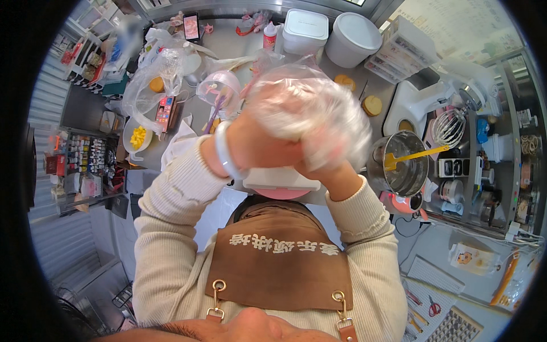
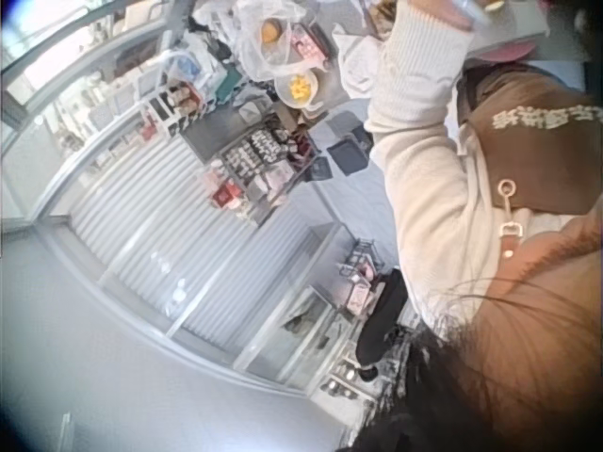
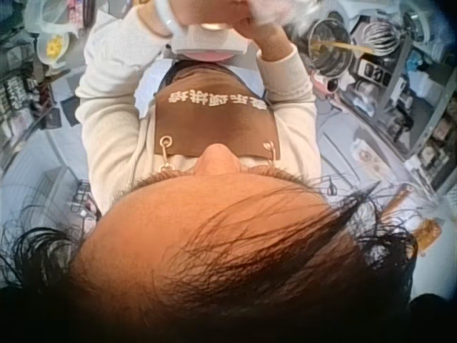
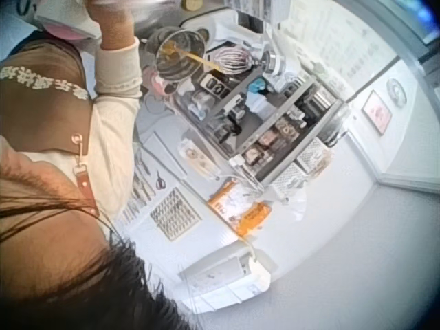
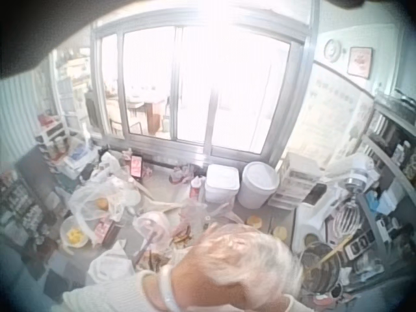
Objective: The person slices a small round cake horizontally, pipes cream into the center, adds diced yellow fruit, and smooths the cream with a spatula. The person repeats the process with another cake, layering cream and fruit between slices.
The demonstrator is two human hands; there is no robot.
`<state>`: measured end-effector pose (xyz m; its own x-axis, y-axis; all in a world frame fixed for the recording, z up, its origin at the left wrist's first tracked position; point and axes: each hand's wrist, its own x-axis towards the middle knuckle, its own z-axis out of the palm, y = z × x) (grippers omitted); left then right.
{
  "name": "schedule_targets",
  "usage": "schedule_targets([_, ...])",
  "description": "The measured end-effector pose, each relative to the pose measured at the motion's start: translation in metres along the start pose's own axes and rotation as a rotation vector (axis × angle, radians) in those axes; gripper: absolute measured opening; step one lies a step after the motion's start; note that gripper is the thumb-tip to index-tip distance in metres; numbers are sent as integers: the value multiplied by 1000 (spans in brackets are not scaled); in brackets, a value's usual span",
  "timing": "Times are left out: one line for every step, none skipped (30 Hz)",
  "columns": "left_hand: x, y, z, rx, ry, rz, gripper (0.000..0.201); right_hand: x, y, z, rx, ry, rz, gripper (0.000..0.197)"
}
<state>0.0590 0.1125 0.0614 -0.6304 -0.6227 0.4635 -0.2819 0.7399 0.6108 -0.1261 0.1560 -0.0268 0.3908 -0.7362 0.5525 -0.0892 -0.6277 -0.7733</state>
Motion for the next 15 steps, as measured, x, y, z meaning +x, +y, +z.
schedule_targets([7, 6, 2, -10, -50, 16, 56, -2, 3, -2, 18, -41, -30, 54])
schedule_targets([13, 10, 7, 17, 47, 121, 51, -6, 8, -4, 16, -104, -23, 61])
schedule_targets([15, 12, 12, 65, 142, 227, 46, -9, 12, -8, 57, -126, -87, 70])
schedule_targets([16, 12, 17, 110, 238, 329, 41, -14, 14, -7, 83, -96, -55, 69])
schedule_targets([13, 15, 24, -51, 274, 251, 39, -18, 16, -5, 79, -54, -34, 66])
schedule_targets([9, 20, 31, -211, 307, 172, 36, -22, 19, -3, 103, -39, 18, 63])
schedule_targets([6, 22, 36, -290, 308, 151, 34, -26, 19, 0, 34, -43, 104, 59])
schedule_targets([3, 24, 41, -368, 311, 129, 33, -28, 20, 5, -11, -36, 212, 55])
schedule_targets([1, 23, 44, -365, 284, 165, 32, -31, 20, 7, 8, 5, 253, 50])
schedule_targets([-1, 22, 46, -364, 259, 199, 31, -34, 18, 9, 29, 48, 293, 46])
schedule_targets([-4, 20, 47, -367, 235, 227, 30, -36, 17, 8, 114, 124, 269, 42])
schedule_targets([-13, 16, 47, -304, 200, 169, 30, -38, 14, 7, 201, 200, 253, 38])
schedule_targets([-22, 12, 49, -239, 163, 114, 31, -39, 12, 3, 235, 320, 293, 22])
schedule_targets([-44, -1, 36, -96, 115, -17, 33, -39, 11, -1, 236, 430, 273, 25])
schedule_targets([-66, -17, 24, 19, 200, -137, 36, -39, 9, -6, 307, 566, 380, 42])
